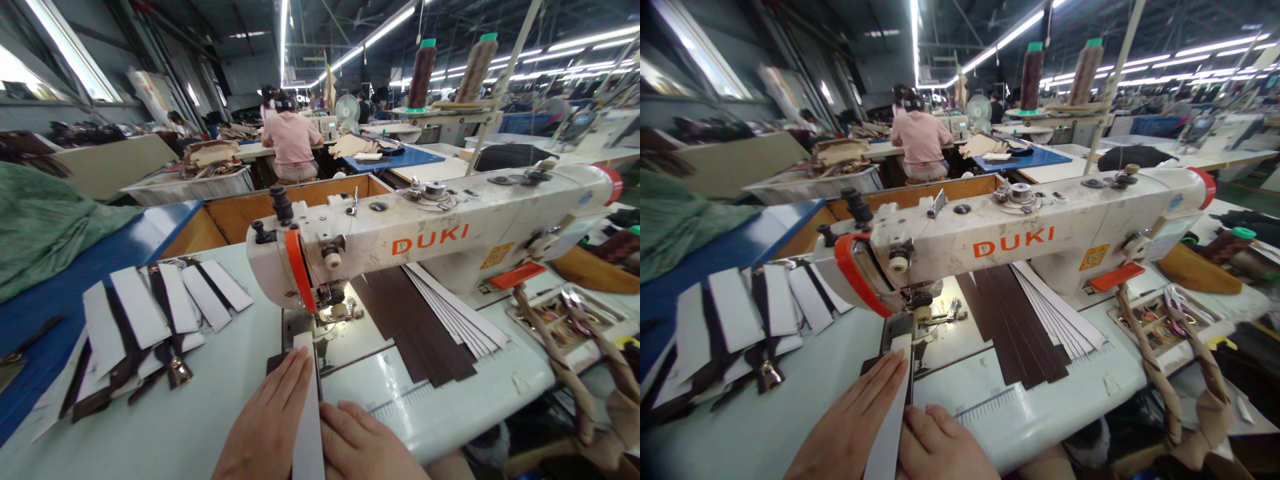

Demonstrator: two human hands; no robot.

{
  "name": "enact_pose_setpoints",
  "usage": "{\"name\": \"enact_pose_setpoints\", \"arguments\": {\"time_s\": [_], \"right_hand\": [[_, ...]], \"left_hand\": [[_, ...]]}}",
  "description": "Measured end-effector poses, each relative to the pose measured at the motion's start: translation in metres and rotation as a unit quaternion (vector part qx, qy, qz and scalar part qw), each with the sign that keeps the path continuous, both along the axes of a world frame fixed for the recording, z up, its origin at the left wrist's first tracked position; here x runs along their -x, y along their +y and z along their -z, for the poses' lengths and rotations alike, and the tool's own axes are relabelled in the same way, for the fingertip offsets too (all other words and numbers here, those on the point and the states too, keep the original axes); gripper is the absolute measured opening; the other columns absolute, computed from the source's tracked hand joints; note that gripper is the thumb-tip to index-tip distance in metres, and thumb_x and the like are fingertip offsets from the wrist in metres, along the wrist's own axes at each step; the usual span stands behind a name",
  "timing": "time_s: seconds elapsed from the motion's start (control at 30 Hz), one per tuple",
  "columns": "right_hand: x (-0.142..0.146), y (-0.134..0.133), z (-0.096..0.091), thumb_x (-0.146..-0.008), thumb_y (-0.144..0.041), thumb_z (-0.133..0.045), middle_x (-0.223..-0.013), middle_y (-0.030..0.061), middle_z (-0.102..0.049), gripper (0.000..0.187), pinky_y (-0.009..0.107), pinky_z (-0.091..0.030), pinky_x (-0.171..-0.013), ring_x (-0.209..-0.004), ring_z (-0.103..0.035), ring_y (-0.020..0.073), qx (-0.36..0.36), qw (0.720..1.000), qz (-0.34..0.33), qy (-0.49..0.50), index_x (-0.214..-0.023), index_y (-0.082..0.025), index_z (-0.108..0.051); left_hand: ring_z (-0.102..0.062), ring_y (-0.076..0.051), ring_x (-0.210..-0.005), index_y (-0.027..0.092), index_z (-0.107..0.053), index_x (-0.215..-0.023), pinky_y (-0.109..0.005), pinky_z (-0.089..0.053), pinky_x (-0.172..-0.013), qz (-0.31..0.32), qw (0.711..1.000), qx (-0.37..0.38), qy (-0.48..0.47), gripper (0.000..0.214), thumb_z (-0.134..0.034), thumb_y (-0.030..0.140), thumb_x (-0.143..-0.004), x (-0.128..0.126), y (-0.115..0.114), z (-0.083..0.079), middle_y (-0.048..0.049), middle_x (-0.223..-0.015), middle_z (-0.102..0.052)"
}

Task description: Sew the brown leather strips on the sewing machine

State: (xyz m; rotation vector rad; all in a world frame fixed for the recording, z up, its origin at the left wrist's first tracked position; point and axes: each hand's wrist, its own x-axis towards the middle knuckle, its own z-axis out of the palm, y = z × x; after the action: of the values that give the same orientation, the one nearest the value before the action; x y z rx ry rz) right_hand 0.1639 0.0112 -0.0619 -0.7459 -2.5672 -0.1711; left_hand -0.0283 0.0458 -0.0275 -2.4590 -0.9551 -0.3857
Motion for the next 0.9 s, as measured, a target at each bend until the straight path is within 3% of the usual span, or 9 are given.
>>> {"name": "enact_pose_setpoints", "arguments": {"time_s": [0.23,0.5,0.73,0.9], "right_hand": [[0.002,0.001,-0.002,-0.092,-0.021,-0.05,-0.108,0.0073,-0.066,0.019,0.033,-0.048,-0.092,-0.107,-0.055,0.0231,0.016,1.0,0.001,-0.006,-0.103,-0.018,-0.065],[0.003,-0.001,-0.002,-0.092,-0.023,-0.049,-0.108,0.0066,-0.066,0.019,0.033,-0.047,-0.092,-0.106,-0.056,0.0226,0.018,1.0,0.007,0.003,-0.103,-0.018,-0.064],[-0.001,-0.001,-0.02,-0.092,-0.025,-0.051,-0.11,0.0086,-0.066,0.023,0.033,-0.046,-0.094,-0.109,-0.054,0.0227,0.035,0.999,0.001,-0.011,-0.11,-0.016,-0.062],[-0.004,-0.002,-0.032,-0.094,-0.032,-0.051,-0.111,0.0078,-0.066,0.024,0.033,-0.045,-0.096,-0.11,-0.053,0.0238,0.055,0.998,-0.002,0.009,-0.102,-0.015,-0.066]], "left_hand": [[-0.059,-0.025,-0.114,0.004,-0.051,-0.123,-0.034,-0.053,-0.087,-0.006,1.0,-0.018,0.01,0.044,-0.029,0.007,-0.084,-0.002,0.001,0.002,-0.018,-0.124,-0.061],[-0.057,-0.024,-0.118,0.006,-0.051,-0.124,-0.036,-0.053,-0.089,-0.012,0.999,0.013,0.033,0.045,-0.03,0.008,-0.084,-0.001,0.001,0.003,-0.0181,-0.125,-0.061],[-0.053,-0.024,-0.122,0.009,-0.05,-0.128,-0.037,-0.05,-0.094,-0.033,0.994,0.08,0.061,0.054,-0.032,0.002,-0.078,-0.003,0.003,-0.002,-0.0154,-0.132,-0.056],[-0.06,-0.023,-0.112,0.006,-0.056,-0.12,-0.033,-0.052,-0.088,-0.028,0.995,0.045,0.082,0.049,-0.031,0.001,-0.078,-0.007,0.004,-0.008,-0.0164,-0.125,-0.061]]}}
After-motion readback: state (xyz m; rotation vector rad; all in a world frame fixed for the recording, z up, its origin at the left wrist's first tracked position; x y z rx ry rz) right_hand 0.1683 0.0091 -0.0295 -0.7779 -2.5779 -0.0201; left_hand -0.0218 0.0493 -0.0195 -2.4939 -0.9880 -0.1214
